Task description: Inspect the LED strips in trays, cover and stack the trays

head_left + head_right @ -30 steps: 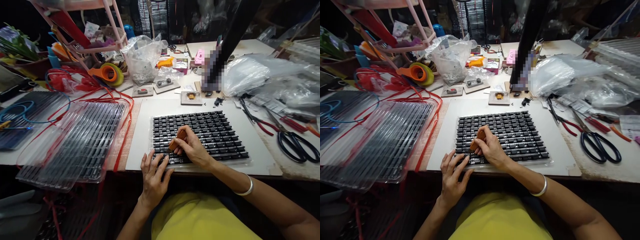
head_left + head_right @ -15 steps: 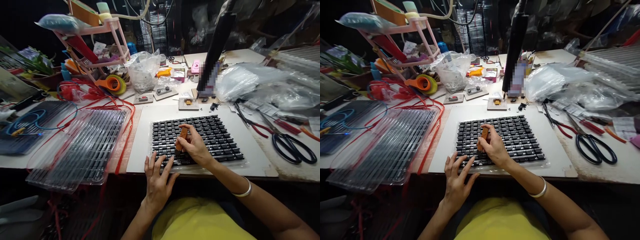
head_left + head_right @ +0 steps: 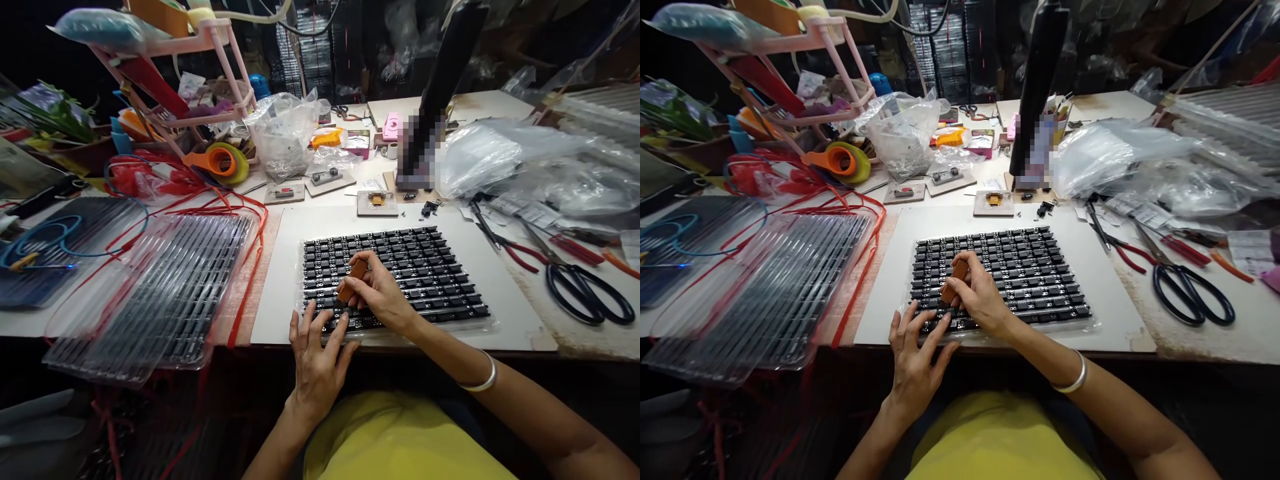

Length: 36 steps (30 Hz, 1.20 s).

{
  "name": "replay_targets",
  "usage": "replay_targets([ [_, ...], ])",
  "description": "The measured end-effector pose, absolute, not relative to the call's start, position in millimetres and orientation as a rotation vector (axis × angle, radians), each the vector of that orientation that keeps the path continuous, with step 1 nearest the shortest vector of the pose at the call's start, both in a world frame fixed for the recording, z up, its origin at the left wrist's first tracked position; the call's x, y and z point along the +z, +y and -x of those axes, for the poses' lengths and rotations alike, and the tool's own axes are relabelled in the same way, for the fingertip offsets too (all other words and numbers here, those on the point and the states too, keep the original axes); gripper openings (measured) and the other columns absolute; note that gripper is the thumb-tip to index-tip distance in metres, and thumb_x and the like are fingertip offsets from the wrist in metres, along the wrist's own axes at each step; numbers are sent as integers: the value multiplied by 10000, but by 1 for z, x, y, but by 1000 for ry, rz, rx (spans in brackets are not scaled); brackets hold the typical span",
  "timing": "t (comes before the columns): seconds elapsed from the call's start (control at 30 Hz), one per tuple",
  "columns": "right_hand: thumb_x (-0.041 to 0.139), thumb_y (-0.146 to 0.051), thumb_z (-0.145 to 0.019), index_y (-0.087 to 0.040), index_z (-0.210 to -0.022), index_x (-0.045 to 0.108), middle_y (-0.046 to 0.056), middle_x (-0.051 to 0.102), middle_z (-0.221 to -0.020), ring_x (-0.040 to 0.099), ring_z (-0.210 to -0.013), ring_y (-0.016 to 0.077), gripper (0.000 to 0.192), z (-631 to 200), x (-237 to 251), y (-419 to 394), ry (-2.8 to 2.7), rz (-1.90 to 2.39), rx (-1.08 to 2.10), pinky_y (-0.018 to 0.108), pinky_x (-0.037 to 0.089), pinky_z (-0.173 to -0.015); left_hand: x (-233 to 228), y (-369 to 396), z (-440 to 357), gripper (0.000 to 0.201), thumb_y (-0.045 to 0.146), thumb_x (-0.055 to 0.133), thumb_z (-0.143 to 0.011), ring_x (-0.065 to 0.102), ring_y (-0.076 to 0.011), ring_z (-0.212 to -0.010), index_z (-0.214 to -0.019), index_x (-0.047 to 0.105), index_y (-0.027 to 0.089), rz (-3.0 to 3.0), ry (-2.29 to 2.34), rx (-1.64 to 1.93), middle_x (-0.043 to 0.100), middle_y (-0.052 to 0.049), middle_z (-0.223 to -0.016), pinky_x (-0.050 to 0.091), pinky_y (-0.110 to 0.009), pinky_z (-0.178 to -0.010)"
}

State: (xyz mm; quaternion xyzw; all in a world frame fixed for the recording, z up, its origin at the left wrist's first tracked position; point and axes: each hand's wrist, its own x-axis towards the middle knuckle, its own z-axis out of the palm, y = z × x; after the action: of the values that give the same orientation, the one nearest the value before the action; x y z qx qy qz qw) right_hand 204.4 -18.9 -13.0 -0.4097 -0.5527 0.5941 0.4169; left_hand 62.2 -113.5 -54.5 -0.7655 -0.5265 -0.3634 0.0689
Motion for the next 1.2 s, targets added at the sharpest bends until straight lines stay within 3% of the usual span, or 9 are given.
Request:
replay_targets([
  [0.9, 534, -322, -879, -246, -922, 365, -38, 627, -721, 638, -644, 132, 190, -203, -16, -23, -1430, 963, 1485, 239, 466, -523, -55, -112, -63, 311, 224, 658, -805, 445, -317, -1229, -1115, 643, 202, 2274, -1604, -1119, 573, -102, -1057, 304, -584, -1053],
  [1.2, 580, -297, -851, -220, -1123, 414, -22, 637, -729, 606, -601, 115, 328, -205, 4, -17, -1356, 972, 1401, 212, 453, -496, -57, -113, -63, 330, 229, 663, -800, 403, -328, -1264, -1129, 648, 207, 2264, -1593, -1152, 587, -104, -1106, 273, -574, -1071],
])
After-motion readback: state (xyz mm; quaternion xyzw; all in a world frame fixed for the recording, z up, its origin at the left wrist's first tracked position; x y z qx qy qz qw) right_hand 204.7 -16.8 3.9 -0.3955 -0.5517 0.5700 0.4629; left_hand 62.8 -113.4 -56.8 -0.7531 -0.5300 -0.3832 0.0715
